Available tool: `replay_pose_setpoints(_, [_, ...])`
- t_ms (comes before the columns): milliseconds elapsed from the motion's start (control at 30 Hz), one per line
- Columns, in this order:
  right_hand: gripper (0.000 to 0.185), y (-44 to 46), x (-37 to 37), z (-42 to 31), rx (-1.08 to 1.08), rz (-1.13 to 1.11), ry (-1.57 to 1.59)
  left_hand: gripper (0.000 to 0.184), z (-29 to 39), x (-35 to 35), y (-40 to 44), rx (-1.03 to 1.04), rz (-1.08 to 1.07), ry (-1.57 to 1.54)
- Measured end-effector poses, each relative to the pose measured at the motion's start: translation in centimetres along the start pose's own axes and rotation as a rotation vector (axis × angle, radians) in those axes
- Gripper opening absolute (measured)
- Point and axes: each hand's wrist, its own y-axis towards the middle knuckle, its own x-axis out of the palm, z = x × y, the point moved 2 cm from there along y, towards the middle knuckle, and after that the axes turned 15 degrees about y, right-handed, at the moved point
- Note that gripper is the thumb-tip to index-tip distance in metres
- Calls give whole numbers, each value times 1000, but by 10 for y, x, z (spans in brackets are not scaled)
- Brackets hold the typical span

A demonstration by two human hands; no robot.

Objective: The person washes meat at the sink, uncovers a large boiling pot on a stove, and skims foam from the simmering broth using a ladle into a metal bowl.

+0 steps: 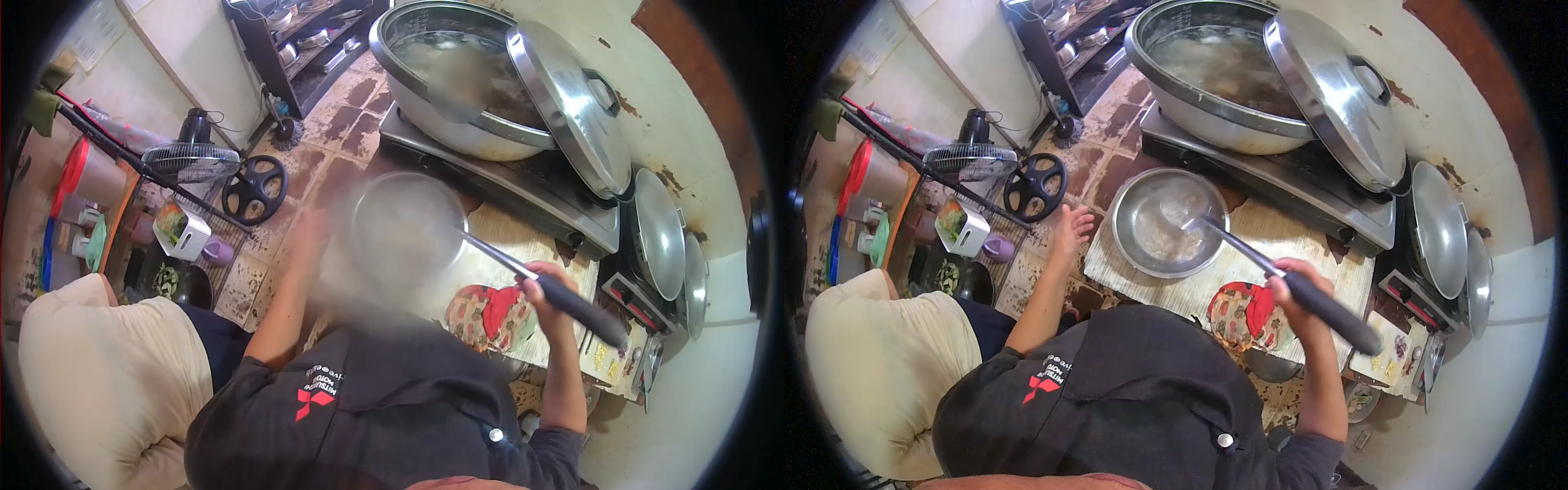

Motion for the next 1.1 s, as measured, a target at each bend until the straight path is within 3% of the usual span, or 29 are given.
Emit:
replay_pose_setpoints(33, [22,-7,4,0,60,-3,-151,65,-1,1,2,-6,2,6])
replay_pose_setpoints(133, [22,-12,22,-22,-331,-319,-362,63,2,5,6,-20,8,16])
replay_pose_setpoints(300, [23,-23,36,-56,-438,-517,-626,62,12,5,7,-11,21,14])
replay_pose_setpoints(433, [23,-20,15,-62,-282,-260,-426,61,3,-3,19,-31,-4,-35])
replay_pose_setpoints(467, [24,-26,8,-67,-61,-102,-235,58,1,-7,22,-22,24,0])
replay_pose_setpoints(533, [22,-25,1,-75,-28,73,62,53,0,-18,31,1,73,75])
replay_pose_setpoints(667, [19,-42,2,-72,-93,61,-26,31,26,-47,50,230,200,115])
replay_pose_setpoints(700, [25,-45,1,-66,-204,-46,-228,26,45,-56,57,297,172,79])
replay_pose_setpoints(733, [24,-41,9,-76,-324,-158,-325,22,69,-62,59,363,144,41])
replay_pose_setpoints(800, [25,-37,26,-88,-367,-238,-382,21,140,-61,51,586,187,71])
replay_pose_setpoints(867, [25,-36,31,-88,-372,-197,-379,25,216,-44,37,796,139,101])
replay_pose_setpoints(1000, [24,-44,35,-89,-285,-145,-297,38,333,34,-1,1203,-193,207])
replay_pose_setpoints(1100, [23,-56,37,-73,-296,-74,-260,31,384,108,-26,1362,-404,558])
